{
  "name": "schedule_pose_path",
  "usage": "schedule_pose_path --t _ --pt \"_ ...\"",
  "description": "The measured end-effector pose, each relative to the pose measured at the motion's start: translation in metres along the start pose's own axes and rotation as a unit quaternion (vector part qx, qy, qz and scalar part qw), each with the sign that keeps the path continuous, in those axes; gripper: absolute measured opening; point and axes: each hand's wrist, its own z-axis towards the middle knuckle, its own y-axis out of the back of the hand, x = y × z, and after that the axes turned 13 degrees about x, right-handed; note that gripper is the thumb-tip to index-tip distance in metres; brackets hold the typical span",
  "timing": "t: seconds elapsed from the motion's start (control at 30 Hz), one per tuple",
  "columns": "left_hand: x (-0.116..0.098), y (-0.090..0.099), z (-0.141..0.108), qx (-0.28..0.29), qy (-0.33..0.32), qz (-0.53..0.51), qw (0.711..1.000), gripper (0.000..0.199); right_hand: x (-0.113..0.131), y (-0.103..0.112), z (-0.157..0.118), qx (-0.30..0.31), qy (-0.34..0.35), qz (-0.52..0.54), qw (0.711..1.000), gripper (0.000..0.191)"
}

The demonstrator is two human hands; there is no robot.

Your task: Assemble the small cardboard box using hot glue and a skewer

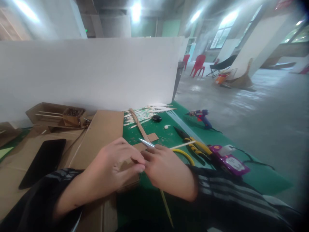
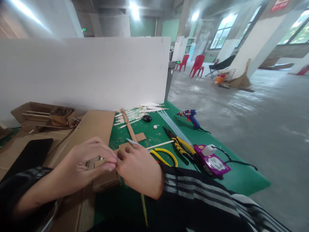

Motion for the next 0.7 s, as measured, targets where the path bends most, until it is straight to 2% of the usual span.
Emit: schedule_pose_path --t 0.17,0.3,0.4,0.53,0.7 --pt "0.003 -0.003 0.0 -0.006 -0.07 0.065 0.995 0.005 -0.001 -0.002 0.0 0.007 -0.003 0.018 1.0 0.005" --pt "0.005 -0.007 -0.003 -0.004 -0.081 0.116 0.99 0.01 -0.001 -0.002 0.001 0.04 -0.005 0.043 0.998 0.006" --pt "0.006 -0.008 -0.005 0.012 -0.045 0.104 0.993 0.013 -0.001 -0.002 0.001 0.034 -0.012 0.051 0.998 0.006" --pt "0.004 -0.005 -0.009 0.033 0.028 0.053 0.998 0.016 -0.002 -0.004 -0.001 -0.008 -0.015 0.051 0.999 0.01" --pt "0.0 -0.001 -0.012 0.037 0.043 0.031 0.998 0.02 -0.004 -0.004 -0.001 -0.023 -0.023 0.06 0.998 0.015"
